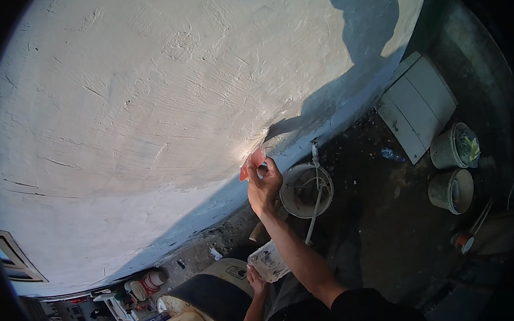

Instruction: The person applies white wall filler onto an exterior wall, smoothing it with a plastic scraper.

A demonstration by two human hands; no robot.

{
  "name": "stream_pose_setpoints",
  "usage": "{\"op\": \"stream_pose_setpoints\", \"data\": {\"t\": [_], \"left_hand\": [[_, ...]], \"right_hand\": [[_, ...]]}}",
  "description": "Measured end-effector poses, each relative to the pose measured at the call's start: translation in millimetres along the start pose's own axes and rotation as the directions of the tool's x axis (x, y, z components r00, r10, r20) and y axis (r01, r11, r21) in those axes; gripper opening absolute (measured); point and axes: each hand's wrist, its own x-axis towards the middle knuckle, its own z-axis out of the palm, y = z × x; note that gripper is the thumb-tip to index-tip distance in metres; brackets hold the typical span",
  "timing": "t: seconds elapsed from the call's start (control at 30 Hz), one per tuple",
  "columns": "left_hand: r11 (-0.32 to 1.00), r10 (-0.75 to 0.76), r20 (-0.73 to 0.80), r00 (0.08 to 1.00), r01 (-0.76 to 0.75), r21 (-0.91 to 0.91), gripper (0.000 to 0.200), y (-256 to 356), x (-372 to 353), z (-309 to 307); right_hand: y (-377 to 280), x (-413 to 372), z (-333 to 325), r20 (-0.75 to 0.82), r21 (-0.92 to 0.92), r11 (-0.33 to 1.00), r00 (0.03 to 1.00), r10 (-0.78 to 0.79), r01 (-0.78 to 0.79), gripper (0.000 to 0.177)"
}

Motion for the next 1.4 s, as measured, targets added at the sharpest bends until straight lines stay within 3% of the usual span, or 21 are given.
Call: {"op": "stream_pose_setpoints", "data": {"t": [0.17, 0.27, 0.3, 0.33, 0.37, 0.43, 0.5, 0.53, 0.6, 0.63, 0.77, 0.83, 0.93, 1.03, 1.17, 1.27, 1.37, 1.4], "left_hand": [[0.999, -0.04, -0.067, 0.997, 0.039, -0.008, 0.049, -2, 7, -5], [0.999, -0.011, 0.06, 0.998, 0.014, -0.046, 0.044, 1, 8, -6], [0.899, 0.209, 0.109, 0.972, -0.235, 0.369, 0.043, -3, 9, -13], [0.581, 0.377, 0.243, 0.894, -0.432, 0.69, 0.042, -11, 11, -25], [0.12, 0.449, 0.427, 0.785, -0.527, 0.841, 0.043, -19, 11, -38], [-0.053, 0.566, 0.468, 0.679, -0.536, 0.843, 0.042, -16, 9, -32], [0.251, 0.565, 0.314, 0.763, -0.522, 0.815, 0.044, -1, 3, -11], [0.602, 0.429, 0.167, 0.888, -0.419, 0.68, 0.044, 11, -4, 4], [0.887, 0.185, 0.081, 0.979, -0.202, 0.416, 0.043, 17, -6, 8], [0.911, 0.143, 0.092, 0.985, -0.167, 0.377, 0.044, 15, -1, 3], [0.991, -0.001, 0.091, 0.996, -0.011, 0.134, 0.054, 3, 14, -15], [0.995, -0.01, 0.085, 0.996, 0.001, 0.105, 0.055, 7, 11, -12], [1.0, -0.025, 0.06, 0.998, 0.025, -0.01, 0.047, 17, 9, 1], [1.0, 0.007, 0.061, 0.998, -0.006, -0.021, 0.042, 16, 9, 1], [0.991, 0.015, 0.062, 0.998, -0.023, 0.128, 0.047, 14, 14, -9], [0.977, 0.142, 0.112, 0.984, -0.157, 0.141, 0.043, 12, 19, -6], [0.995, 0.033, 0.093, 0.995, -0.024, -0.096, 0.046, 45, 3, 31], [0.995, 0.051, 0.113, 0.992, -0.041, -0.087, 0.046, 49, 3, 36]], "right_hand": [[-15, -20, 9, 0.024, 0.049, 0.999, 1.0, 0.01, -0.011, 0.016], [-26, -30, -15, 0.012, -0.138, 0.987, 0.997, -0.082, 0.083, 0.018], [-30, -32, -25, 0.0, -0.183, 0.978, 0.995, -0.1, 0.098, 0.019], [-26, -30, -43, 0.012, -0.21, 0.97, 0.992, -0.126, 0.126, 0.02], [-23, -26, -61, -0.006, -0.213, 0.969, 0.991, -0.13, 0.126, 0.019], [-7, -10, -96, -0.154, -0.216, 0.975, 0.983, -0.095, 0.06, 0.02], [16, 19, -131, -0.231, -0.364, 0.932, 0.969, -0.09, 0.0, 0.019], [28, 31, -143, -0.271, -0.431, 0.901, 0.958, -0.091, -0.037, 0.019], [52, 54, -153, -0.262, -0.572, 0.818, 0.957, -0.125, -0.05, 0.019], [53, 63, -149, -0.253, -0.636, 0.769, 0.957, -0.142, -0.054, 0.02], [47, 69, -100, -0.193, -0.606, 0.795, 0.97, -0.149, 0.002, 0.02], [33, 59, -73, -0.121, -0.563, 0.823, 0.979, -0.165, 0.069, 0.015], [15, 37, -28, 0.019, -0.034, 0.977, 0.978, -0.209, 0.21, 0.009], [-17, 6, 20, 0.114, 0.123, 0.979, 0.977, -0.178, 0.164, 0.008], [-45, -31, 50, 0.148, -0.11, 0.985, 0.982, -0.116, 0.133, 0.011], [-64, -56, 56, 0.136, -0.233, 0.957, 0.981, -0.141, 0.17, 0.01], [-85, -72, 36, 0.172, -0.221, 0.966, 0.98, -0.097, 0.134, 0.016], [-87, -74, 19, 0.198, -0.189, 0.973, 0.976, -0.093, 0.131, 0.018]]}}
